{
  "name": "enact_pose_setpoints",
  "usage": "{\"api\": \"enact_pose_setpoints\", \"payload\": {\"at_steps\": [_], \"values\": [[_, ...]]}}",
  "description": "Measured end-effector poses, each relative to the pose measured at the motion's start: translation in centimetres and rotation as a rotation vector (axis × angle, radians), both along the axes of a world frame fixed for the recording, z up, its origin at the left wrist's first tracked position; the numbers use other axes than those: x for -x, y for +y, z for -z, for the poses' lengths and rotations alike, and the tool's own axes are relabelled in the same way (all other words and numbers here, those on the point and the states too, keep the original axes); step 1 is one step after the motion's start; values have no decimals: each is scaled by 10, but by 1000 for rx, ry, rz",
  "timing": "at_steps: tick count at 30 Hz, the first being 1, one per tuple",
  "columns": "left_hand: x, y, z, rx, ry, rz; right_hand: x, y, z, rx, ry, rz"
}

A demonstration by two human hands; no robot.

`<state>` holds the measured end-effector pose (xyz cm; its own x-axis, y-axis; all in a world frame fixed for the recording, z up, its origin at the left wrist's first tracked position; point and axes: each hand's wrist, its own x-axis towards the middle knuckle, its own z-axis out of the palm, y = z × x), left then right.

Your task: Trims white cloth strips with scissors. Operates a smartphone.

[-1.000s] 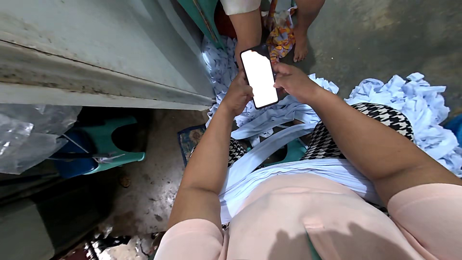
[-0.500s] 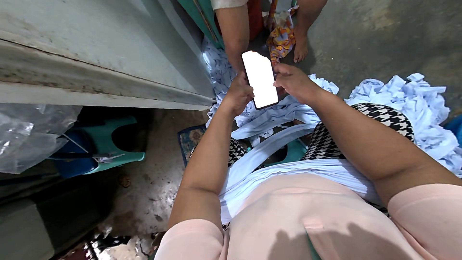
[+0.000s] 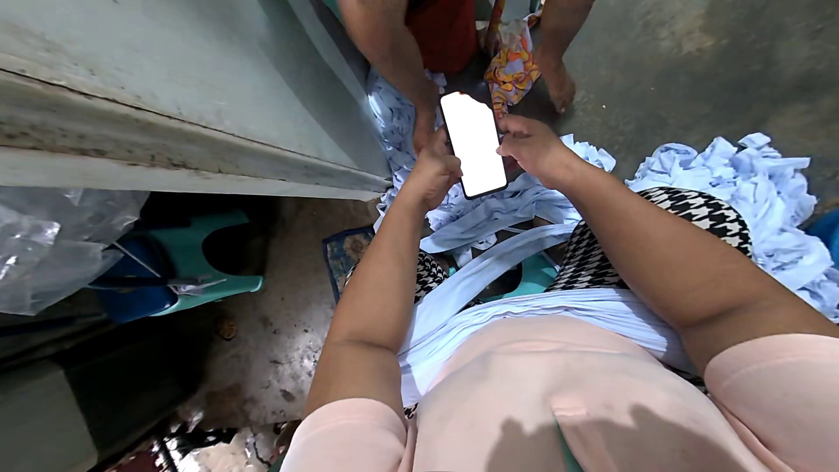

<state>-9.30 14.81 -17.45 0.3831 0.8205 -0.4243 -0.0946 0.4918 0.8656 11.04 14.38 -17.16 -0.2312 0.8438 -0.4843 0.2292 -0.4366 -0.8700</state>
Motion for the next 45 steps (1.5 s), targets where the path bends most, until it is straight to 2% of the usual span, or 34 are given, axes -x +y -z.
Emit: {"api": "enact_pose_setpoints", "payload": {"at_steps": [16, 34, 45], "values": [[-3, -2, -3, -11, -46, 27, 1, -1, 11, -115, -31, -5], [-6, -4, -6, -8, -35, 33, 2, -2, 17, -142, -40, 3], [-7, -5, -3, -18, -57, 51, 4, -2, 19, -180, -182, -29]]}}
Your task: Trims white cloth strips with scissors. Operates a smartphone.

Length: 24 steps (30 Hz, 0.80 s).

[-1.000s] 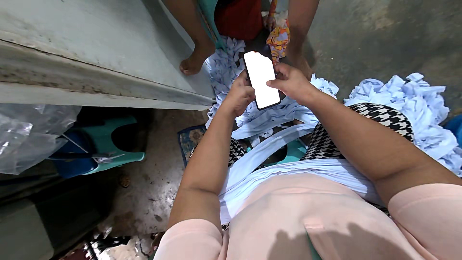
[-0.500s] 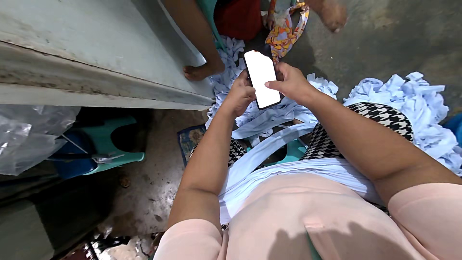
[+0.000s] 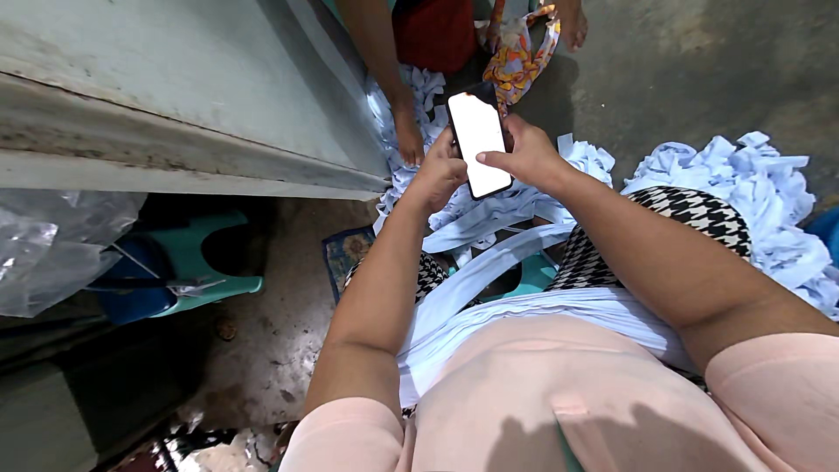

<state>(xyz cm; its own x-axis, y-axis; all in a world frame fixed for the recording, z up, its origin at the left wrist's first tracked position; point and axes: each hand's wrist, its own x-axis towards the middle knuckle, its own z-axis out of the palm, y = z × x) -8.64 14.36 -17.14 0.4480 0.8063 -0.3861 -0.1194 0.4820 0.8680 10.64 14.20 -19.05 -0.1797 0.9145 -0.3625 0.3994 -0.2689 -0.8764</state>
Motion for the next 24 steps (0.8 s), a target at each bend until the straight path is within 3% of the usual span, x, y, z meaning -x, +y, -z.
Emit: {"api": "enact_pose_setpoints", "payload": {"at_steps": [24], "values": [[-1, 0, 0, 9, -3, 17, 1, -2, 1, -18, -60, -9]]}}
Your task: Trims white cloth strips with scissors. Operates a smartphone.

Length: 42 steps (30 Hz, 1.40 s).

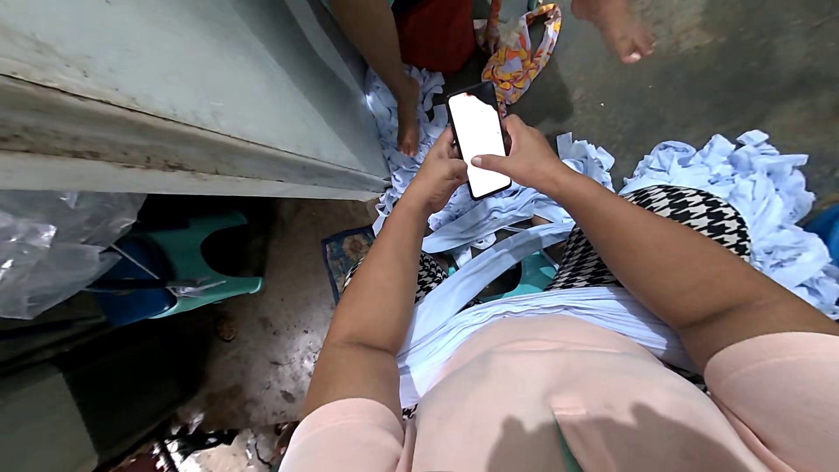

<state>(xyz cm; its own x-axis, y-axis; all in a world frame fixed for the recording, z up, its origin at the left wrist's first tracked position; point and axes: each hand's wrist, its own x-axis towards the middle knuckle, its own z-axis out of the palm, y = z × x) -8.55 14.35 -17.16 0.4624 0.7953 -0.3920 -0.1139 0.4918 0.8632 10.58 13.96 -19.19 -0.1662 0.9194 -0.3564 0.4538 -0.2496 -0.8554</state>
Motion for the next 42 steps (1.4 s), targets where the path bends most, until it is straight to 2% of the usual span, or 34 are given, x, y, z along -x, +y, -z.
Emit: {"api": "enact_pose_setpoints", "payload": {"at_steps": [9, 13, 20, 26, 42], "values": [[1, 2, 2, 4, 17, 4, -1, 0, -2, -5, -15, -15], [4, 2, 6, -32, 29, -38, -2, 1, -4, -10, 80, -35], [9, 9, 0, -10, 86, -207, 0, 0, -21, 223, 224, -152], [11, 10, 5, 0, 56, -225, 0, -1, -19, 204, 247, -208], [10, 10, 2, 12, 41, -207, 0, -2, -13, 178, 255, -188]]}}
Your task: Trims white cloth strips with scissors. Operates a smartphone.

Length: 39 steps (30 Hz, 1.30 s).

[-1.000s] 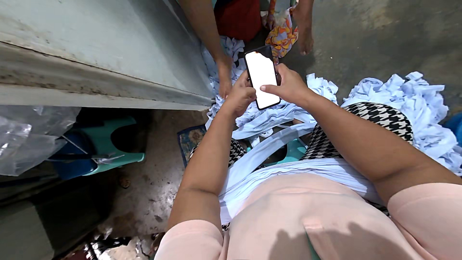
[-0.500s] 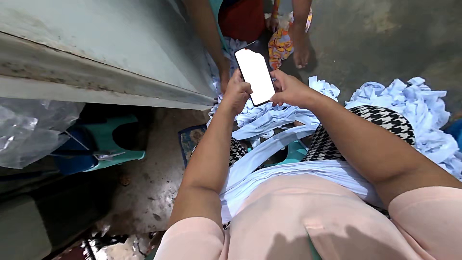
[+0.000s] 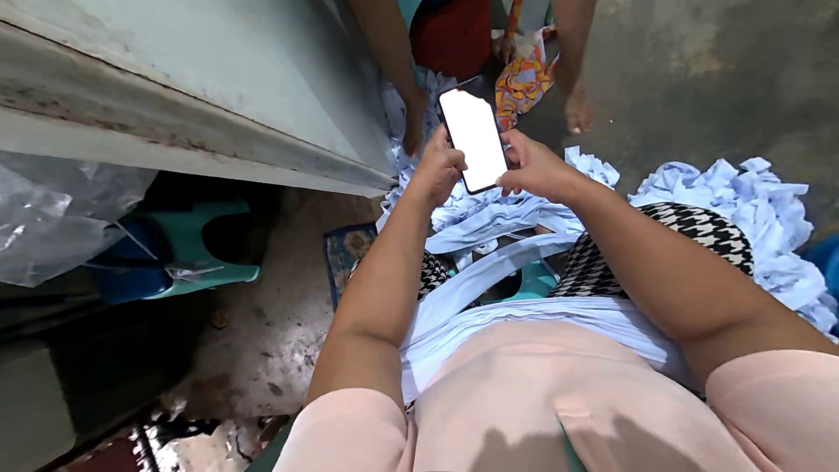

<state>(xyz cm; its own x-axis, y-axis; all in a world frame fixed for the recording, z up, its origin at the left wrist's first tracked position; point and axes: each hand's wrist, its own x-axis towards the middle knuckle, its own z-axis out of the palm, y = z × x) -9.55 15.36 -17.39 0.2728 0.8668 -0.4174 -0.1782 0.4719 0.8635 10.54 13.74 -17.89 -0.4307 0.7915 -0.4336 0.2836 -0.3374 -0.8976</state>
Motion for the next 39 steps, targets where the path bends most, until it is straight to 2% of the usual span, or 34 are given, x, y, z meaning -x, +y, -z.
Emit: {"api": "enact_pose_setpoints", "payload": {"at_steps": [10, 16, 24, 39], "values": [[-1, 0, 0, 13, -9, -14, 0, 1, -2, 8, -7, 21], [-4, -4, 0, -25, 0, 46, -5, 5, -7, 9, -24, 169], [-6, -6, -1, -24, -13, 117, -6, 5, -3, -30, -44, 241], [-10, -10, -3, -30, -85, 206, 3, 0, 11, -135, -229, 176]]}}
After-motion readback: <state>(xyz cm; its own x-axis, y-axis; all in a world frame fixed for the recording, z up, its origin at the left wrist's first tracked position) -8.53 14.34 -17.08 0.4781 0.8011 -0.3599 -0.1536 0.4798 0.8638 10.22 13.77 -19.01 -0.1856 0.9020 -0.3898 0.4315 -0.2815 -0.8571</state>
